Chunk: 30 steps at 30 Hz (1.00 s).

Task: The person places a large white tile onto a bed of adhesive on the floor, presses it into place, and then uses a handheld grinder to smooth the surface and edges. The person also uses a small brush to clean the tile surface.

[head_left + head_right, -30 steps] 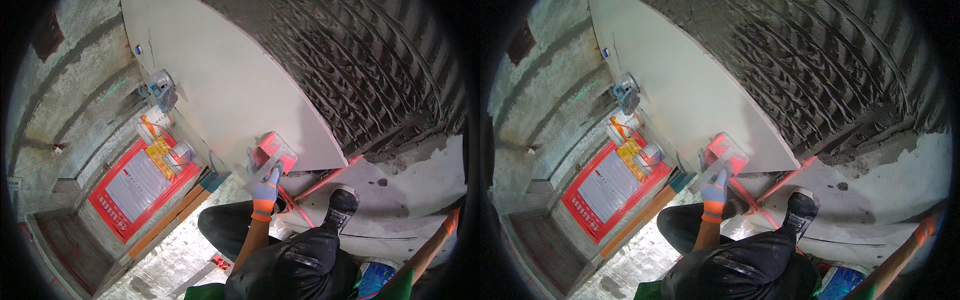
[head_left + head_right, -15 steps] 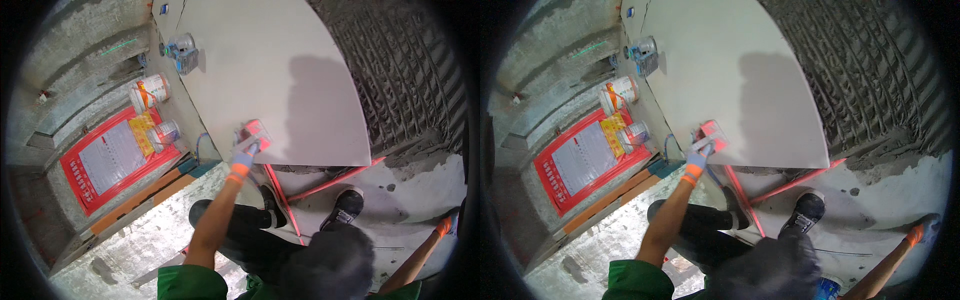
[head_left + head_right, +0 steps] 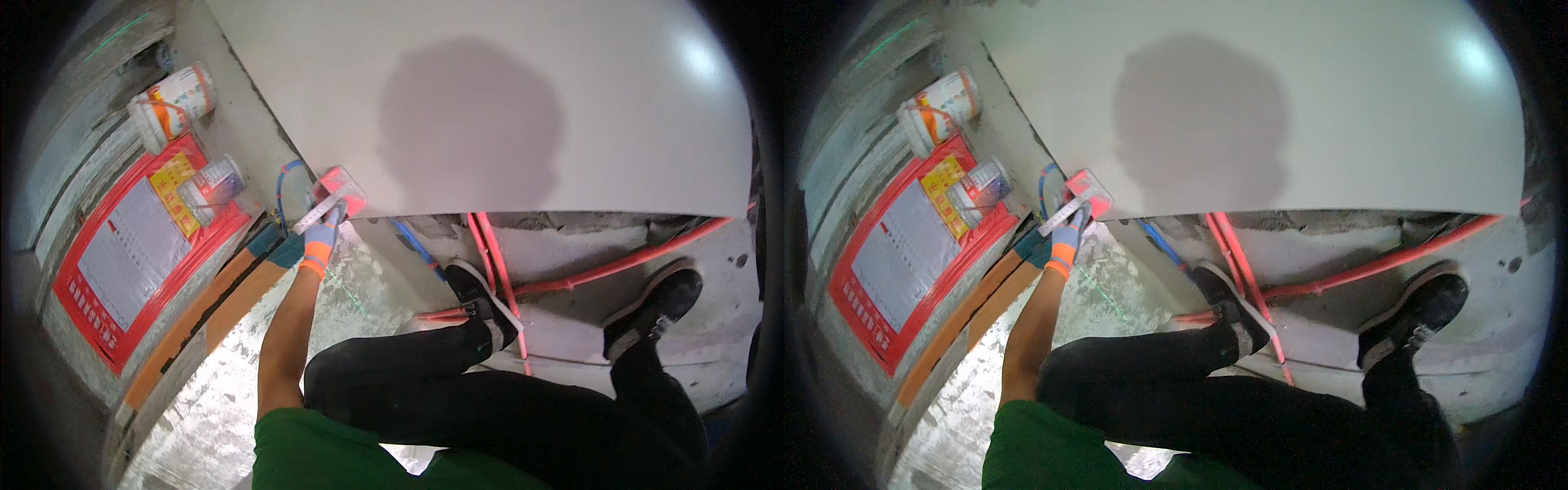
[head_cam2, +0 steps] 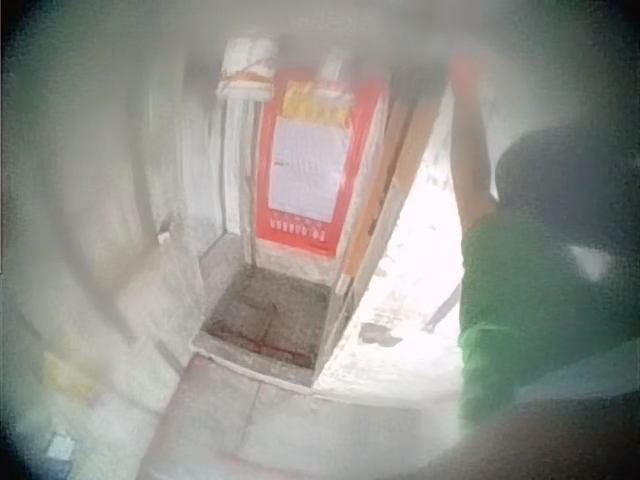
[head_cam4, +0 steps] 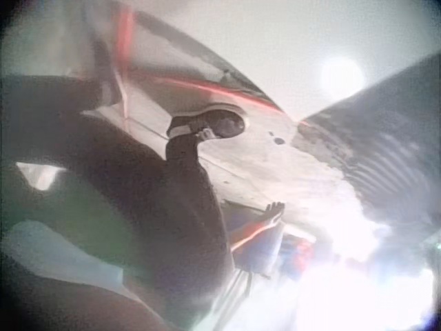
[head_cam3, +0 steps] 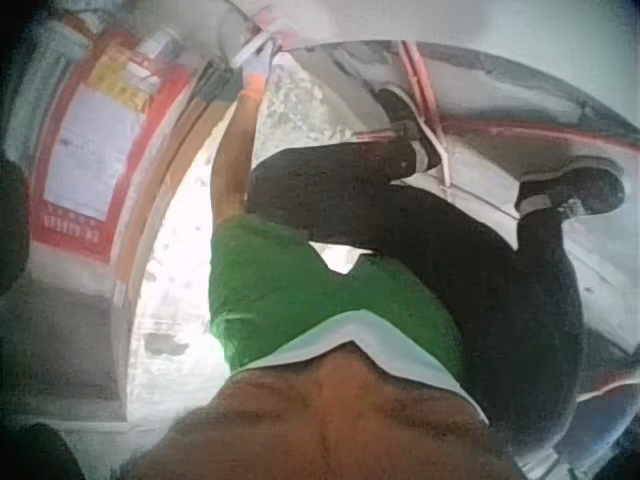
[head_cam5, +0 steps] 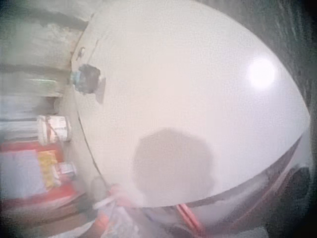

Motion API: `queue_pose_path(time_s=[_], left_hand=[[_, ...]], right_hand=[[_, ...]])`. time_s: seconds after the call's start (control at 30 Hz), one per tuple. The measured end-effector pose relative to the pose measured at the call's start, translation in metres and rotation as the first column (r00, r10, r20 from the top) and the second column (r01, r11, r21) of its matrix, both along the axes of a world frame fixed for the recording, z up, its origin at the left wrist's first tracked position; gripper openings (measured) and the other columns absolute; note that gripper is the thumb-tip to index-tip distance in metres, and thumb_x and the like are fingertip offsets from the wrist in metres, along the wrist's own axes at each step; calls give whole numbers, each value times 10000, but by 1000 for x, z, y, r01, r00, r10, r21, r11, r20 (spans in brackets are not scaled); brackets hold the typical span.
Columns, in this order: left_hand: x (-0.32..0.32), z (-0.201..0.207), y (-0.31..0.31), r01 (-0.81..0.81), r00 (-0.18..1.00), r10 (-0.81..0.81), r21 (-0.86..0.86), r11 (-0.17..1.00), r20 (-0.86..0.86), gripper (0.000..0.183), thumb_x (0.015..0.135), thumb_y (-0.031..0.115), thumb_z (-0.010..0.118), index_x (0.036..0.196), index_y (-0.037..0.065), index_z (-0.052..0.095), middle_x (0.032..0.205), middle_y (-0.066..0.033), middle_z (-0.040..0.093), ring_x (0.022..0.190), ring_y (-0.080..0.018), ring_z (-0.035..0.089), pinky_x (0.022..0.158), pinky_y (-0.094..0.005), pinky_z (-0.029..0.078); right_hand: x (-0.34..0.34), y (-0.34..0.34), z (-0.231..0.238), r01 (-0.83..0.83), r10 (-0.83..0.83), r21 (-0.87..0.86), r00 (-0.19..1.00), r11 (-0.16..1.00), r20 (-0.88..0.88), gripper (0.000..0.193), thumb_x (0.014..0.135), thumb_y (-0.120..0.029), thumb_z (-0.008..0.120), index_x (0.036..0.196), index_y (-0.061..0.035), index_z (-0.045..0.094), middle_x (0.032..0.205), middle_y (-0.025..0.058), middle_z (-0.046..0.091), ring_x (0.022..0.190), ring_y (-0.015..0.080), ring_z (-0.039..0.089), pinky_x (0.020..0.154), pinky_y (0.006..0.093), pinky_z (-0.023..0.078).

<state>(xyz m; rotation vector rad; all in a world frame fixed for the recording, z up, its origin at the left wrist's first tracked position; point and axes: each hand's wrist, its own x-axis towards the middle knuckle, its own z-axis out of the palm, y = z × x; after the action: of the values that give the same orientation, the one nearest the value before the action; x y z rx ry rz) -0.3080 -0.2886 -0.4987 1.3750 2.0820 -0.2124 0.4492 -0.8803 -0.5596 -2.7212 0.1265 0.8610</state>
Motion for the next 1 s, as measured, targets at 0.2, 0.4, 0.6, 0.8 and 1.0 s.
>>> queue_pose_path(time_s=[0.2,0.4,0.6,0.8,1.0], left_hand=[[-39,3,-6,153,983,-144,81,985,-111,366,879,139,592,1176,-62,518,1131,-117,581,957,-172,591,797,-263,476],[-14,17,-9,204,943,-189,28,979,-273,469,865,304,610,1158,-56,545,1118,-154,602,935,-197,590,797,-313,465],[18,24,-12,194,966,-186,32,980,-181,451,875,299,598,1157,-51,550,1114,-162,602,966,-216,579,825,-321,451],[-13,19,-9,141,978,-144,-29,990,-153,441,847,200,633,1183,-56,510,1192,-133,554,1057,-222,529,926,-317,400],[2,9,-5,312,947,-305,72,947,-99,370,838,121,622,1167,-31,549,1143,-116,578,1028,-197,522,922,-317,402]], right_hand=[[-74,-24,43,208,-220,-70,922,976,-318,428,929,-311,449,1229,-15,524,1088,154,585,968,255,541,829,358,433],[-105,-30,52,276,-311,-143,841,951,-442,412,928,-293,456,1230,-22,529,1070,139,600,945,236,556,811,339,443],[-112,-40,58,302,-352,-180,807,936,-474,397,927,-275,463,1230,-30,535,1053,124,614,923,217,570,792,321,454],[-117,-36,62,297,-350,-185,790,937,-503,383,926,-257,470,1231,-37,541,1035,109,628,900,197,584,774,302,465],[-133,29,66,225,-210,-38,824,974,-527,370,924,-240,477,1231,-45,547,1018,94,643,878,178,598,756,284,476]])
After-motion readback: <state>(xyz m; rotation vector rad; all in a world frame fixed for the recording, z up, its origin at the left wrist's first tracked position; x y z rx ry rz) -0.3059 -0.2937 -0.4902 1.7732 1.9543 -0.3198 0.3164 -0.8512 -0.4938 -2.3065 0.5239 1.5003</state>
